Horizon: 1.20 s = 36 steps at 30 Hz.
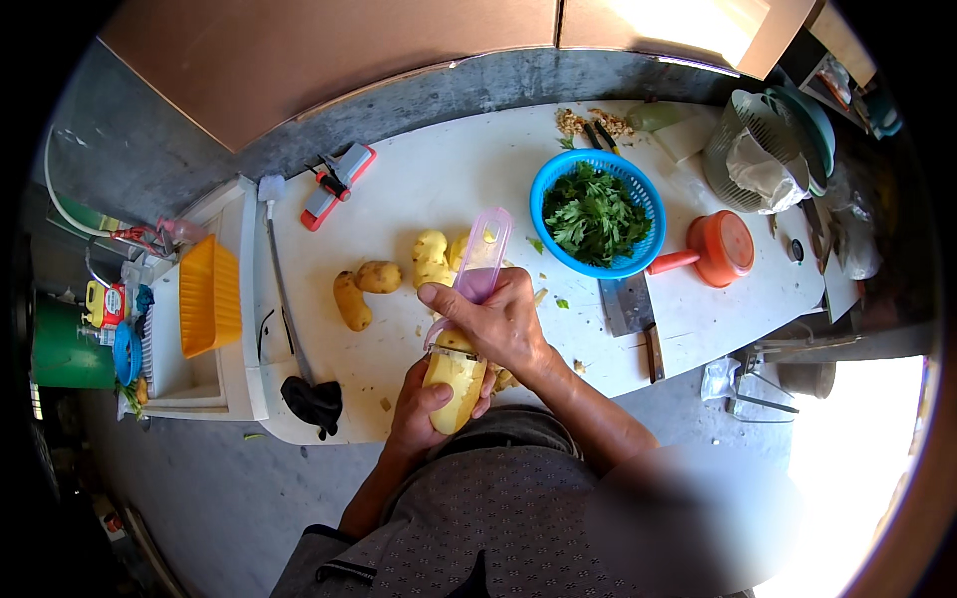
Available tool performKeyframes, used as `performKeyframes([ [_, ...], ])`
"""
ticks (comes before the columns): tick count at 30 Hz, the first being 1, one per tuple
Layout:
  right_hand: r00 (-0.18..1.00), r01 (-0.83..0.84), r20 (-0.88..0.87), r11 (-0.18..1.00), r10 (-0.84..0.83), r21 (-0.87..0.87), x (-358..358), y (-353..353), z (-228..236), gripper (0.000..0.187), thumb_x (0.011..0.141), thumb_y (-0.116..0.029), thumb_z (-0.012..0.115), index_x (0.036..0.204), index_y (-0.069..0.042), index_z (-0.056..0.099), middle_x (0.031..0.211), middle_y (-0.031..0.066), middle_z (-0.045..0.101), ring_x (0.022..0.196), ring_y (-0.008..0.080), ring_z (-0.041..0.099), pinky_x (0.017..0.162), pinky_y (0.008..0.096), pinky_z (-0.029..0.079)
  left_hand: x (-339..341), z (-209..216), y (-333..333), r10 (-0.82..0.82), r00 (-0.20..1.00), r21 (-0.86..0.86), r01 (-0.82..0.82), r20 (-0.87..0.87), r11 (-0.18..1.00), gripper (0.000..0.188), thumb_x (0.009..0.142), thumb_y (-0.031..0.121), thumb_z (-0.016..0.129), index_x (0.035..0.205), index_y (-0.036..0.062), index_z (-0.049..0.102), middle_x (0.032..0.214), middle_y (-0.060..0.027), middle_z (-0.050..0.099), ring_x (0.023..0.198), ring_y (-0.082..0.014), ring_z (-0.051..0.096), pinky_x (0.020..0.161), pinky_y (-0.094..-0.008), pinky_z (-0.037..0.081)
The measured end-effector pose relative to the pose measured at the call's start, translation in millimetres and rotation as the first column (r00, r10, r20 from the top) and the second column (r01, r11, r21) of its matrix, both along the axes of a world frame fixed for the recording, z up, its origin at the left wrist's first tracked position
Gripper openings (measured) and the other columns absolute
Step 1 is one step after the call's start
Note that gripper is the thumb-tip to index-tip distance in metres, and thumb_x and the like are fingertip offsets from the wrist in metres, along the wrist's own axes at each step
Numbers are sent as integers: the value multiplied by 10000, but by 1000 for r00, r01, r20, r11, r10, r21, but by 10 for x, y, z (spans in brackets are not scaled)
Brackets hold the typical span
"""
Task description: The person peels several potatoes using a pink vegetable peeler over a white countertop. Potato skins accumulate on the surface as the person rotates the potatoes to remove the skin. The person then walks away from the counter into a larger room.
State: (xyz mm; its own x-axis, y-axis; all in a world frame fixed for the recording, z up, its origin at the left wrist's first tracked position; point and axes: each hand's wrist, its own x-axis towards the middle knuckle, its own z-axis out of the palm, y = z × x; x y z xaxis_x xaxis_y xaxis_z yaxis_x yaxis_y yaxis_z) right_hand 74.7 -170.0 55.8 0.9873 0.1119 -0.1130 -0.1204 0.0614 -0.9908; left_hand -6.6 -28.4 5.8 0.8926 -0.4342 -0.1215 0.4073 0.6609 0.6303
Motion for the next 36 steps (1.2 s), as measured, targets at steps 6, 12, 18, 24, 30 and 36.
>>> performKeyframes([
  [6,994,-106,-26,994,105,-40,41,-9,12,337,881,-239,811,695,15,691,637,37,674,558,70,594,507,257,474,11,11,63,-8,1000,107,5,28,994,627,839,307,725,1310,-42,502,1029,-120,617,799,-158,599,698,-284,503],
  [12,993,-103,-52,995,103,-13,55,10,28,363,882,-247,818,674,14,674,608,23,646,544,67,580,498,258,469,11,21,168,-71,997,199,66,16,978,605,781,275,753,1227,-76,545,1013,-180,640,772,-199,628,670,-309,518],
  [18,995,98,38,991,-95,-90,207,-81,43,390,890,-255,802,626,1,672,517,38,600,400,90,517,391,273,404,-66,-32,247,-91,990,280,56,111,958,816,778,194,718,1498,-30,406,1030,-126,630,802,-168,609,705,-299,518],
  [24,950,283,135,959,-282,9,328,-429,36,342,879,-262,814,696,-9,672,582,46,641,496,98,596,472,241,436,3,-62,232,55,995,211,-72,87,975,937,789,236,733,1573,-23,289,1080,-146,590,850,-207,610,666,-333,535],
  [30,996,31,83,1000,-31,-2,82,-302,-87,275,851,-187,831,715,2,684,637,49,682,579,83,631,532,258,496,20,-49,160,161,978,256,-191,132,948,903,795,210,714,1564,-28,304,1105,-138,605,860,-208,630,706,-333,545],
  [36,955,-282,29,933,295,-223,-40,-292,101,262,728,-148,911,820,-4,711,730,15,672,674,76,607,607,251,495,20,-219,234,141,949,468,-265,283,843,873,797,161,704,1559,-25,321,1139,-133,623,909,-198,644,773,-333,555],
])
